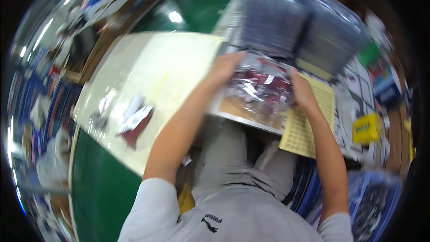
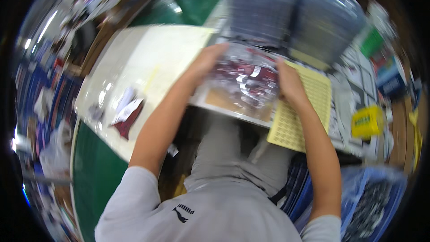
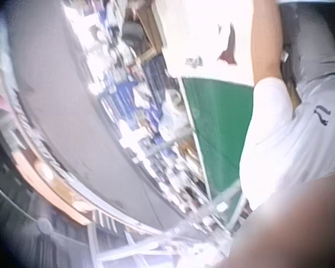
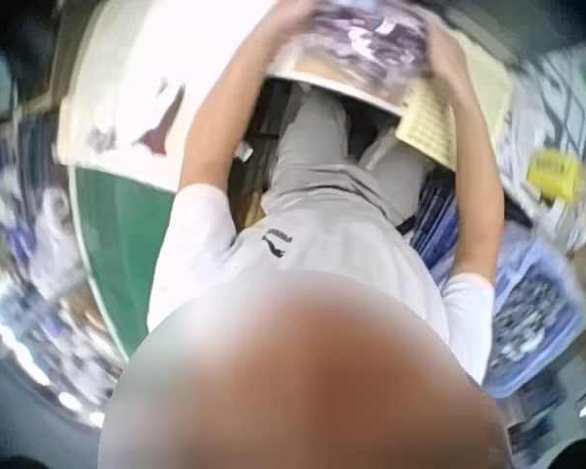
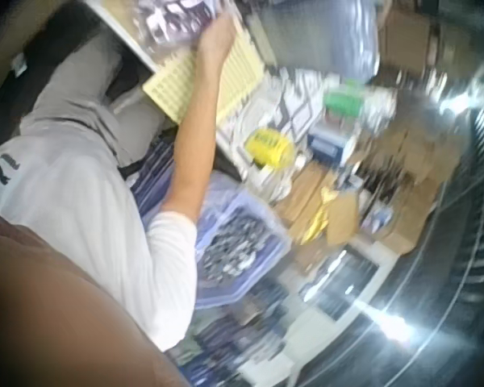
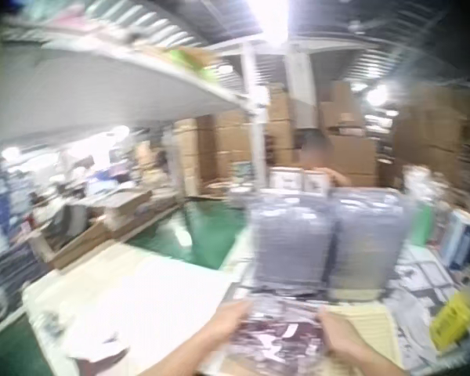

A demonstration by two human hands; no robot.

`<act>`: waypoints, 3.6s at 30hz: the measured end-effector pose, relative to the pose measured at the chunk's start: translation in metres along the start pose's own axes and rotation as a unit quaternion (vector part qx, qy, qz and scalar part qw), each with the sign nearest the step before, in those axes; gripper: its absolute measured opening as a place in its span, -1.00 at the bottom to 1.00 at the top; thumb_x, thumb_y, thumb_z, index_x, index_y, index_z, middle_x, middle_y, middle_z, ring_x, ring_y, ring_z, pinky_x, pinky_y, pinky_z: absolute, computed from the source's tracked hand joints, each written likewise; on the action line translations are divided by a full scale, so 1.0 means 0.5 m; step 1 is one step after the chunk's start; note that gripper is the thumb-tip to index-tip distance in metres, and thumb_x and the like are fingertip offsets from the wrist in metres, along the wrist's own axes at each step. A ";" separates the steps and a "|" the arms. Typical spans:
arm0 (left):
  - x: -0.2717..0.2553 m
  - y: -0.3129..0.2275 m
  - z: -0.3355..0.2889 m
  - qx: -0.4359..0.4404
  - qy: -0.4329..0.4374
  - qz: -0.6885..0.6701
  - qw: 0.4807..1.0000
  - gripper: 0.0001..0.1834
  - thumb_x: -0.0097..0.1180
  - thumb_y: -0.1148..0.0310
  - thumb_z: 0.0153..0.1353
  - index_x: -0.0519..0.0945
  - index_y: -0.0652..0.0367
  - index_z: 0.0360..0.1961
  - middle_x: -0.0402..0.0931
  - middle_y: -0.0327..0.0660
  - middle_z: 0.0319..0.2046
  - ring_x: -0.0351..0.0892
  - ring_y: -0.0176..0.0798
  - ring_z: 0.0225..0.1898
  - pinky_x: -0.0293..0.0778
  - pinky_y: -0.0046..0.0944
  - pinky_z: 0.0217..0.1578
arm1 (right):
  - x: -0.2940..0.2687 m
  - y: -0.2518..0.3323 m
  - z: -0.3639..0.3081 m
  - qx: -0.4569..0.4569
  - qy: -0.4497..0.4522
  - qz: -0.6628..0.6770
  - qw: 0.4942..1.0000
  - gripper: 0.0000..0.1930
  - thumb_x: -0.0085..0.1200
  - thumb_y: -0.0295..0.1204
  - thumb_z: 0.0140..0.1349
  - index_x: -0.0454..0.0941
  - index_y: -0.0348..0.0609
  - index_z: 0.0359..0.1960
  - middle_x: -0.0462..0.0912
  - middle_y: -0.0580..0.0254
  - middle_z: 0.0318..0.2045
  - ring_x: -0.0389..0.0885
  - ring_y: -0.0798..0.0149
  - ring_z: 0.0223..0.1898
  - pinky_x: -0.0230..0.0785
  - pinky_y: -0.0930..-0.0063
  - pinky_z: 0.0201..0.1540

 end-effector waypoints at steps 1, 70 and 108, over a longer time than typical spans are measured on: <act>0.008 0.000 -0.002 0.035 -0.014 -0.041 0.998 -0.43 0.10 -0.04 0.55 0.70 0.24 0.23 0.69 -0.07 0.02 0.61 -0.19 -0.01 0.54 -0.12 0.05 | 0.008 0.005 0.005 -0.052 -0.009 0.024 0.998 -0.28 -0.11 0.23 0.58 0.73 -0.23 0.15 0.77 0.09 -0.05 0.67 0.20 -0.03 0.48 0.29 0.11; 0.495 0.008 -0.283 -0.072 0.248 -0.236 0.937 -0.06 0.28 0.54 0.11 0.29 0.33 0.59 0.51 0.00 0.33 0.57 -0.10 0.27 0.53 -0.13 0.26 | -0.459 -0.280 -0.391 -0.172 -0.484 -0.160 0.843 -0.87 0.28 -0.46 0.40 0.70 -0.29 -0.15 0.73 0.07 -0.22 0.71 0.14 -0.24 0.53 0.34 -0.17; 0.365 -0.015 -0.388 0.185 0.158 0.051 0.969 -0.14 0.38 0.41 0.18 0.37 0.40 0.51 0.62 0.12 0.18 0.65 -0.04 0.17 0.50 -0.12 0.23 | -0.058 -0.113 -0.333 -0.309 -0.108 0.210 0.921 -0.67 0.02 -0.47 0.44 0.58 -0.33 0.18 0.72 0.09 -0.02 0.66 0.32 -0.04 0.51 0.37 0.14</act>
Point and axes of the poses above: each hand's wrist, its own z-axis towards the middle knuckle, its own x-axis out of the palm, y = z × x, the point moved 7 cm from there along z, towards the middle knuckle
